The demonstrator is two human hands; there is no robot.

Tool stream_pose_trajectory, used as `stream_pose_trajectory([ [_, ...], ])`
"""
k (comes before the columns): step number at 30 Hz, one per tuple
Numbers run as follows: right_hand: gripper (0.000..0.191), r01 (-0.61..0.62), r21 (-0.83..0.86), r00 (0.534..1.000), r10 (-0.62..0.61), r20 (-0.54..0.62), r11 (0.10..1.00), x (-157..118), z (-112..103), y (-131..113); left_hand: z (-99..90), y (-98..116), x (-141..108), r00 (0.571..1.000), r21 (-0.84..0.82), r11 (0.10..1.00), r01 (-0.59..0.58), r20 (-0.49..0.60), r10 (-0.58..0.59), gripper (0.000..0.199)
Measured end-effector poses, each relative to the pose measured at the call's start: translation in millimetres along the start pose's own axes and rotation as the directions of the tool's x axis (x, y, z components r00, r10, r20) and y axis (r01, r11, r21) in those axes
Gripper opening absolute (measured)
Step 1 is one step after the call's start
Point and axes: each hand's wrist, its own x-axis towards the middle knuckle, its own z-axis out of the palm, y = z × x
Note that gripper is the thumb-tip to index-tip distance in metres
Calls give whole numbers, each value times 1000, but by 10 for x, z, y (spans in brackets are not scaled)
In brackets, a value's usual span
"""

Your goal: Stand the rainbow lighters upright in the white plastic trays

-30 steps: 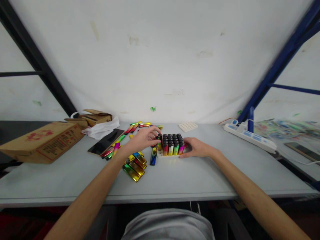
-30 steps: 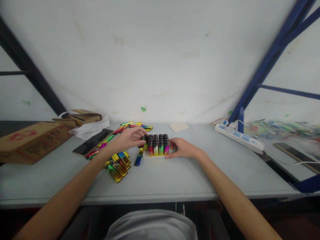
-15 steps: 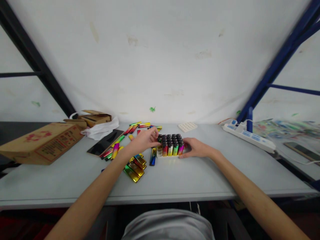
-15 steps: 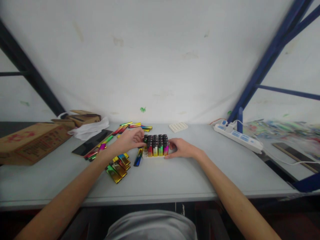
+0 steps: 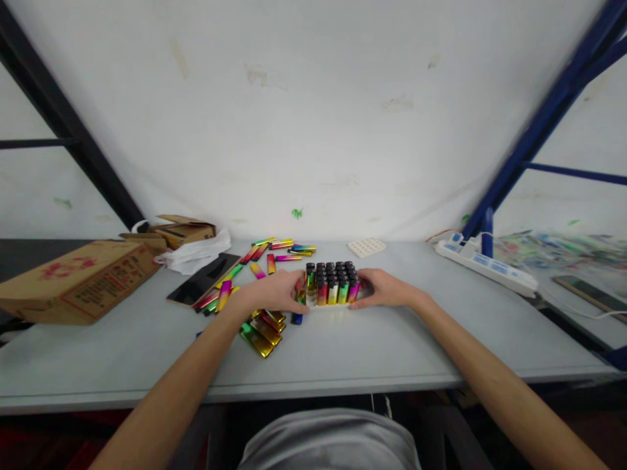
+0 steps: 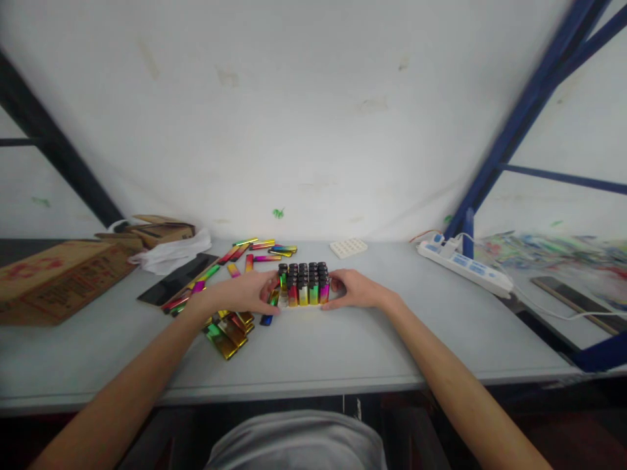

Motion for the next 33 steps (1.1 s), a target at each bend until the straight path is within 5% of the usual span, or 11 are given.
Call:
stream_pose_trajectory([
  [8, 60, 12, -17, 1000, -12, 6, 1000, -8, -12, -9, -140, -61, -29, 1000, -49, 999, 16, 14, -15, 35],
  [13, 60, 14, -7, 1000, -14, 6, 1000, -9, 0, 19, -264, -31, -26, 974, -206, 978, -29, -227, -19, 38],
  [19, 61, 4, 1, 1000, -4, 2, 1000, -9, -1, 11, -187, 66, 50, 905, -269, 960, -78, -423, -45, 34],
  [23, 64, 4, 1, 1000, -4, 6, 1000, -8, 0, 11, -175, 155, 49, 891, -369, 925, -91, -445, -89, 38],
  [27, 64, 6, -1, 1000, -6, 2, 1000, -6, 7, 17, -197, 211, 39, 872, -298, 948, -115, -488, -48, 42],
  [33, 62, 2, -13, 1000, -2, -6, 1000, -3, 3, 3, -110, 138, 94, 922, -493, 861, -126, -379, -82, 45],
])
